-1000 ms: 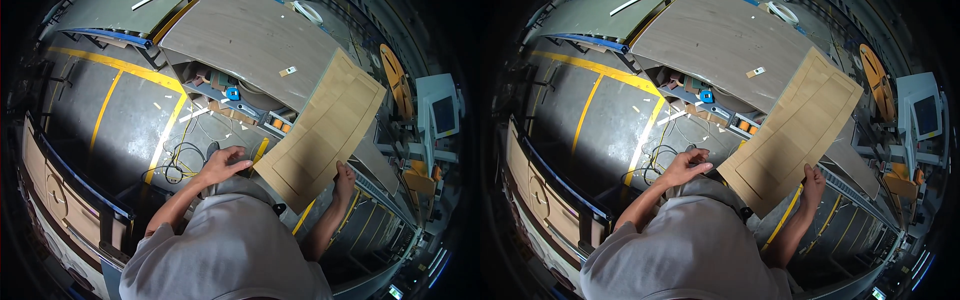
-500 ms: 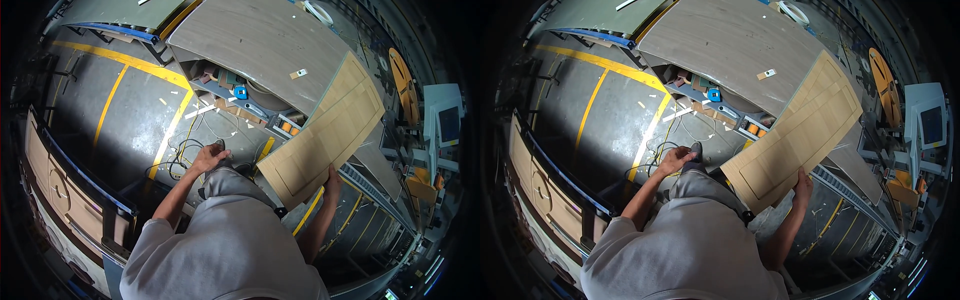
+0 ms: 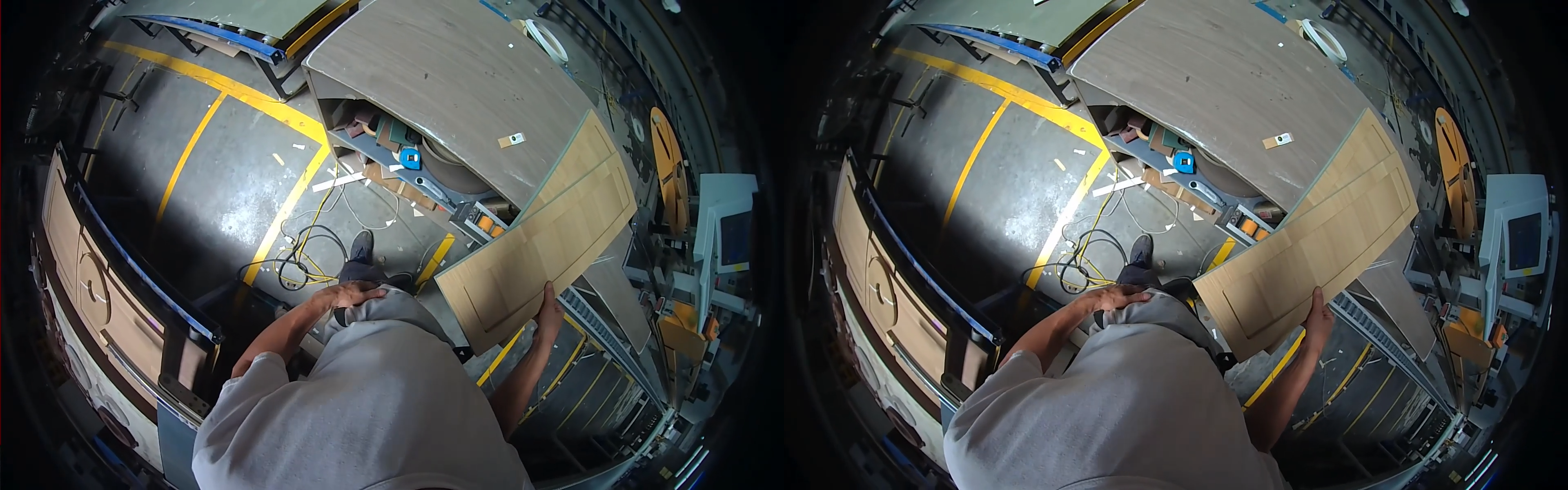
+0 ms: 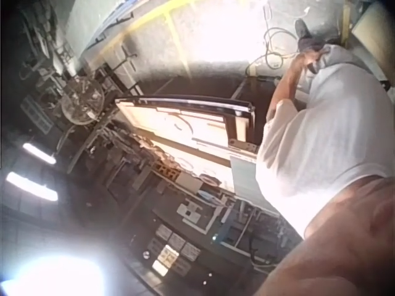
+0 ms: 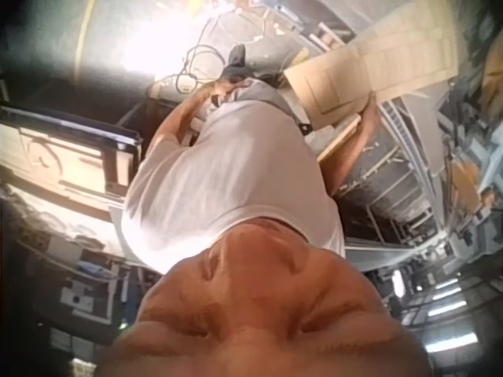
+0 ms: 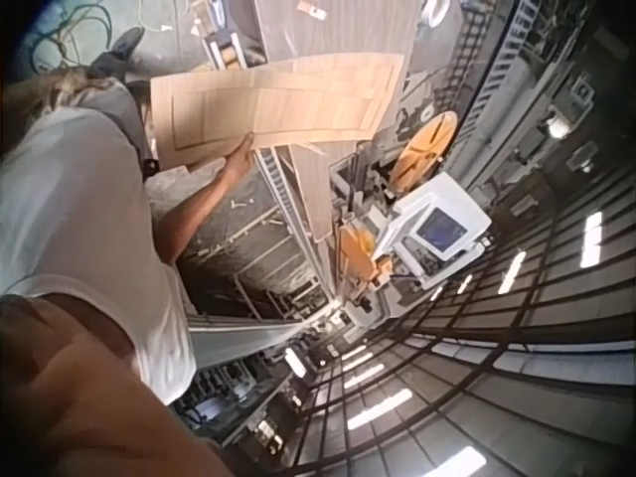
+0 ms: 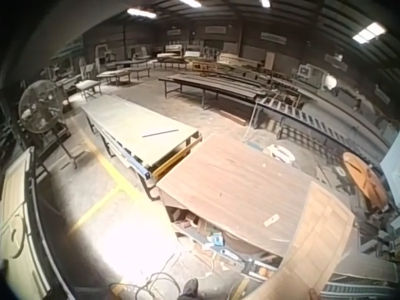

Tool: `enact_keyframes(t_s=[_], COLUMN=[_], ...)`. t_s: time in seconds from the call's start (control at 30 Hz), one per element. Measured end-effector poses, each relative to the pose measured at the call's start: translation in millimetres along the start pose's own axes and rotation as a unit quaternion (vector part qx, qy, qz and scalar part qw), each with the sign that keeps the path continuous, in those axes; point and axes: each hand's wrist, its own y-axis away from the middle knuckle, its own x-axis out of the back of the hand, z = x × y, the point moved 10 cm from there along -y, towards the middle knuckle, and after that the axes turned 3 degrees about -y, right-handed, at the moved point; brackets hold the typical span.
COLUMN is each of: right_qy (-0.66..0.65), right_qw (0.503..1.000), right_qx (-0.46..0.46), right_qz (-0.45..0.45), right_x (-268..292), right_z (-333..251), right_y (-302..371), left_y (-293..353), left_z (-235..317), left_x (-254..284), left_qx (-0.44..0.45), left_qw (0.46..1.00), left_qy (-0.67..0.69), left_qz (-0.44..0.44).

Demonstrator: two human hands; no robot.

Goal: Operating an edge banding machine to process wood panels, including selecting pieces, verifying measurements, and feeding material through the machine.

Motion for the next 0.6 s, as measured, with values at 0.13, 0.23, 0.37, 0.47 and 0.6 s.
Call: enact_keyframes(t_s=[0.13,0.23,0.37,0.47,0.6], right_qy=[0.007,0.012,0.028,0.027,0.032], right_qw=[1.0,1.0,1.0,1.0,0.999], right_qx=[0.005,0.015,0.008,0.008,0.0], right_qz=[0.003,-0.007,0.0,0.002,0.013], right_x=[3.1,5.0,5.7,5.1,12.8], right_z=[4.7,10.3,11.1,7.5,14.3], right_y=[-7.0,-13.2,-10.8,-10.3,-12.7], left_y=[-8.8,2.2,-11.9,-26.9,-15.9], left_z=[-29.3,-21.1,-78.2,-155.9,-243.6], left_x=[-4.7,8.5,30.6,40.0,38.3], left_qx=[0.003,0.003,0.068,0.105,0.207], left_qw=[1.0,0.999,0.98,0.961,0.929], left_qy=[-0.003,0.026,0.118,0.1,-0.029], left_qz=[-0.028,0.023,0.148,0.235,0.304])
